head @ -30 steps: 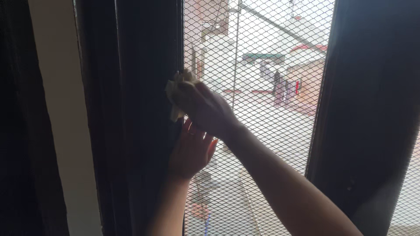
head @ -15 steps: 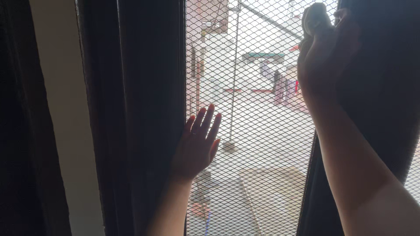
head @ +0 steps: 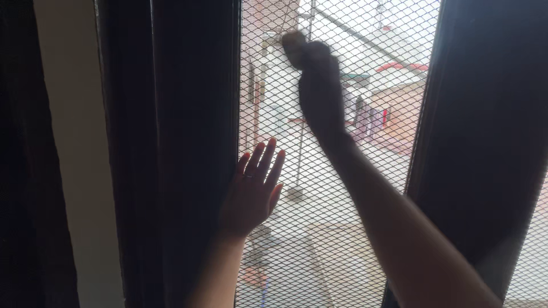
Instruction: The person wipes the mesh screen and dark frames of a set of doors with a cloth.
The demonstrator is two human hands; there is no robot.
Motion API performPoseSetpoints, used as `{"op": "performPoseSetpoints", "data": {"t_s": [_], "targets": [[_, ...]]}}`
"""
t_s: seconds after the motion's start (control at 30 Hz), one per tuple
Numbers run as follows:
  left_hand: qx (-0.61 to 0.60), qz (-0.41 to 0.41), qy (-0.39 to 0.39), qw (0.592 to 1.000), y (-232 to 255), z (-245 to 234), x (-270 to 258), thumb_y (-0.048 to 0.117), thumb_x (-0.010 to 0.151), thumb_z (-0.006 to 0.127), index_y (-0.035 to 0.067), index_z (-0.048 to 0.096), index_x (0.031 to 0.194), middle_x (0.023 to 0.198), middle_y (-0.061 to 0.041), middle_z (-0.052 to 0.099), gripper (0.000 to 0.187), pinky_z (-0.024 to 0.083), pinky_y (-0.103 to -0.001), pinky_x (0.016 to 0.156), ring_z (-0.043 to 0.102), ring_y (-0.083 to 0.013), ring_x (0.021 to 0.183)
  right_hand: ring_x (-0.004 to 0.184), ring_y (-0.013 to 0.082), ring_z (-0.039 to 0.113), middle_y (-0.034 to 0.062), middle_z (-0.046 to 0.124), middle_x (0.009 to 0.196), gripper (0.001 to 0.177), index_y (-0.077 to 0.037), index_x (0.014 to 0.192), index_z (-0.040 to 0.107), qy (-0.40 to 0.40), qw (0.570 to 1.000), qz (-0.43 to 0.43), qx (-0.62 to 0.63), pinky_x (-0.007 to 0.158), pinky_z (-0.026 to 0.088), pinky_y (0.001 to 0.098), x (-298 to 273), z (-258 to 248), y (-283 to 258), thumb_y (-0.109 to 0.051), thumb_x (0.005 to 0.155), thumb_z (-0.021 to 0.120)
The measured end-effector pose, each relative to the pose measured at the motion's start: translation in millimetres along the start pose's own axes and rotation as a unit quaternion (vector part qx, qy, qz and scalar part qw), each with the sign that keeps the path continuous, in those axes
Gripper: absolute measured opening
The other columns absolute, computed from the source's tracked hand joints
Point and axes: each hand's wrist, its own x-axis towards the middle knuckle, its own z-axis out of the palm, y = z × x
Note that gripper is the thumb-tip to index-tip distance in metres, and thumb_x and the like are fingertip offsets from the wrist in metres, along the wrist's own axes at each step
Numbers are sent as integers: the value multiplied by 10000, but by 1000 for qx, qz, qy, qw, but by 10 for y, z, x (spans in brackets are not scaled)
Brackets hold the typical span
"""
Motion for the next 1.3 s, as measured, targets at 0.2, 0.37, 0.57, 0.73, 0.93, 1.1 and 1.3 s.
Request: {"op": "performPoseSetpoints", "data": {"t_s": [0.2,0.37,0.57,0.73,0.93,1.1,1.3], "targets": [[-18,4,-19,1000,3,21,2,383,1098,385,92,282,1611,1686,-136,210,600,187,-492,1293,184,-285,1571,849,142,626,131,677,1214,401,-52,1292,593,-51,770,-339,-537,606,501,209,-170,552,-549,-62,894,641],[18,5,-18,1000,23,-65,57,382,1091,369,95,287,1620,1703,-126,214,607,183,-463,1283,181,-264,1576,831,204,641,82,643,1046,338,-53,1361,585,-119,845,-158,-497,696,558,347,274,-71,-122,-104,1038,668],[53,10,-12,998,25,-80,57,379,1099,360,88,287,1626,1703,-134,211,605,177,-457,1283,161,-265,1577,886,232,682,105,659,988,164,-19,1112,690,37,869,-168,-464,737,562,370,495,-1215,-170,32,1031,557],[22,12,3,1000,10,-63,58,360,1104,362,81,296,1617,1701,-138,220,588,175,-463,1292,167,-269,1579,919,194,680,98,659,1028,188,-24,1109,684,107,821,-176,-533,783,577,333,364,-1335,114,35,1046,518],[77,44,11,996,18,-29,-31,333,1118,393,92,313,1624,1703,-120,254,567,182,-452,1306,232,-250,1578,957,149,677,90,658,1078,222,-29,1105,677,70,952,-166,-246,839,596,288,225,-696,21,38,1063,470],[22,156,25,987,31,16,-97,376,1101,433,158,346,1612,1686,-96,305,563,210,-444,1278,286,-241,1555,1127,135,699,55,636,1235,84,-37,1162,644,-79,990,-105,-49,983,633,300,-132,206,-129,-51,1102,588],[-99,142,-75,982,33,45,-158,459,1081,484,137,402,1584,1614,-90,382,603,253,-479,1281,340,-252,1519,1283,230,560,69,507,1435,481,-110,1391,562,-177,794,-308,-493,1061,589,292,-960,778,-605,-106,935,717]]}}
